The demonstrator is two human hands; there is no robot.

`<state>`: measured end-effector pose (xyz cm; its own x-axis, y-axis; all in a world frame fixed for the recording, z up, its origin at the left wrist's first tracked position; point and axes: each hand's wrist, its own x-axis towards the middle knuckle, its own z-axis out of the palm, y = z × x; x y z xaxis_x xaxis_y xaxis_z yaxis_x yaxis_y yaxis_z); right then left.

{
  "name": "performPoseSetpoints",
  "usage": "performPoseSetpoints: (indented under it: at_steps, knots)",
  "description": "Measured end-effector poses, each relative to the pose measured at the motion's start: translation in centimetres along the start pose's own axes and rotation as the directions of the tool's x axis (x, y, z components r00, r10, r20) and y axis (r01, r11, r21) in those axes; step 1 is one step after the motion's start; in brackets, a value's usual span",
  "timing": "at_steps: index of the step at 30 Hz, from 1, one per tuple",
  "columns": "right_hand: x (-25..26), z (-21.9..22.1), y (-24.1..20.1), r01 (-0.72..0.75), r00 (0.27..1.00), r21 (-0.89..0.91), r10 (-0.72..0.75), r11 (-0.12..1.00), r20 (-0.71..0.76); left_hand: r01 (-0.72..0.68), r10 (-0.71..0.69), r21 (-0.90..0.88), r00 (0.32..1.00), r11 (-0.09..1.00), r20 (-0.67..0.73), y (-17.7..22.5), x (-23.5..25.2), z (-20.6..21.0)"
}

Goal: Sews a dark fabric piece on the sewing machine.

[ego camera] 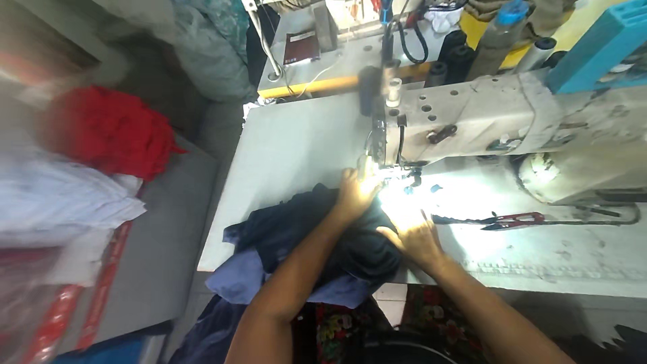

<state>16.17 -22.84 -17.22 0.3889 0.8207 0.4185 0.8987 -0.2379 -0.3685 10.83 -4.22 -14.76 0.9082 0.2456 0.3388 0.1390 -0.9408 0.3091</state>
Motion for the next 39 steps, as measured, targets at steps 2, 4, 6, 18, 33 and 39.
performPoseSetpoints:
  at_steps: [2,4,6,18,33,39]
  knots:
    - [0.0,-0.1,0.2,-0.016,1.0,0.007,0.016,1.0,-0.009,-0.021,0.021,0.008,1.0,1.0,0.012,0.0,0.0,-0.1]
    - [0.0,-0.1,0.3,-0.028,1.0,0.013,0.028,1.0,-0.004,-0.01,0.011,-0.016,0.999,1.0,0.053,0.4,-0.1,-0.8]
    - [0.1,0.0,0.2,-0.028,1.0,0.011,0.028,1.0,-0.005,0.026,-0.018,-0.046,0.987,0.999,0.157,1.0,-0.1,-2.0]
    - [1.3,0.4,1.0,-0.036,0.989,0.06,0.027,0.998,0.148,0.068,-0.043,-0.051,0.918,0.996,0.394,-0.1,1.3,-3.0]
    - [1.2,0.7,1.1,-0.006,0.992,0.095,-0.006,0.995,0.128,0.029,0.06,-0.197,0.901,0.98,0.431,-0.9,0.7,-3.1]
    - [1.1,0.9,1.1,-0.032,0.992,0.051,0.025,0.998,0.126,0.051,-0.02,-0.077,0.934,0.996,0.358,-0.5,2.0,-3.5]
